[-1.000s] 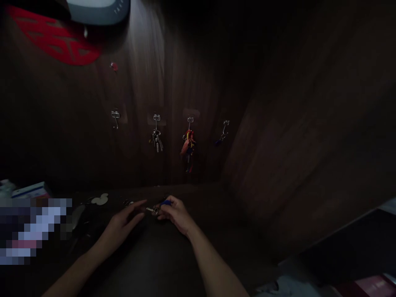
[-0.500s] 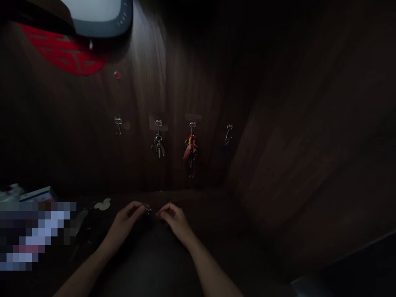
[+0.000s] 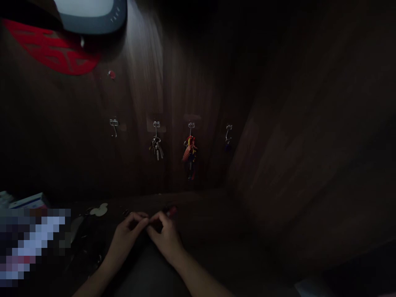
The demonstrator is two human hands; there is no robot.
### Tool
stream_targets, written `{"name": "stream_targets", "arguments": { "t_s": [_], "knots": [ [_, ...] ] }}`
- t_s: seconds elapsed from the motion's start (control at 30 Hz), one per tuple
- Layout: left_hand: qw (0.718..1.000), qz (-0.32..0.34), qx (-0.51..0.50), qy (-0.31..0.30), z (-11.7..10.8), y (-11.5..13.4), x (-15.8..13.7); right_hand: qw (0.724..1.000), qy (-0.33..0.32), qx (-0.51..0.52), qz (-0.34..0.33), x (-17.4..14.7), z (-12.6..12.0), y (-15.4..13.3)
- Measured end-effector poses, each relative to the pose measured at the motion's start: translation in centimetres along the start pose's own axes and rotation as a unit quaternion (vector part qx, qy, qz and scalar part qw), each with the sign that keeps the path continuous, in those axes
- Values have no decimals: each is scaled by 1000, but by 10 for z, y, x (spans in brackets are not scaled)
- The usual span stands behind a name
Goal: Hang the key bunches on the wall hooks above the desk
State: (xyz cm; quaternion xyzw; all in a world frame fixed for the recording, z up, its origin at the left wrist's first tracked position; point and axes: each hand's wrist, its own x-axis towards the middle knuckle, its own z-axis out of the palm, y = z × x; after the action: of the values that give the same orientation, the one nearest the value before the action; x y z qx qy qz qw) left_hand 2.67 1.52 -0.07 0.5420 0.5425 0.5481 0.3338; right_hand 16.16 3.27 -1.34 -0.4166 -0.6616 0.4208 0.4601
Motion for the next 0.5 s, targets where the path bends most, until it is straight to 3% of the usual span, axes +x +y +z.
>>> {"name": "stream_targets", "arguments": {
  "t_s": [0.2, 0.3, 0.5],
  "knots": [
    [999, -15, 26, 26, -10, 9, -1, 986, 26, 147, 80, 9, -11, -2],
    [997, -1, 68, 24, -14, 6, -1, 967, 58, 234, 85, 13, -23, -6],
    [969, 128, 195, -80, -11, -8, -11, 914, 112, 381, 81, 20, -48, -10]
  ]
}}
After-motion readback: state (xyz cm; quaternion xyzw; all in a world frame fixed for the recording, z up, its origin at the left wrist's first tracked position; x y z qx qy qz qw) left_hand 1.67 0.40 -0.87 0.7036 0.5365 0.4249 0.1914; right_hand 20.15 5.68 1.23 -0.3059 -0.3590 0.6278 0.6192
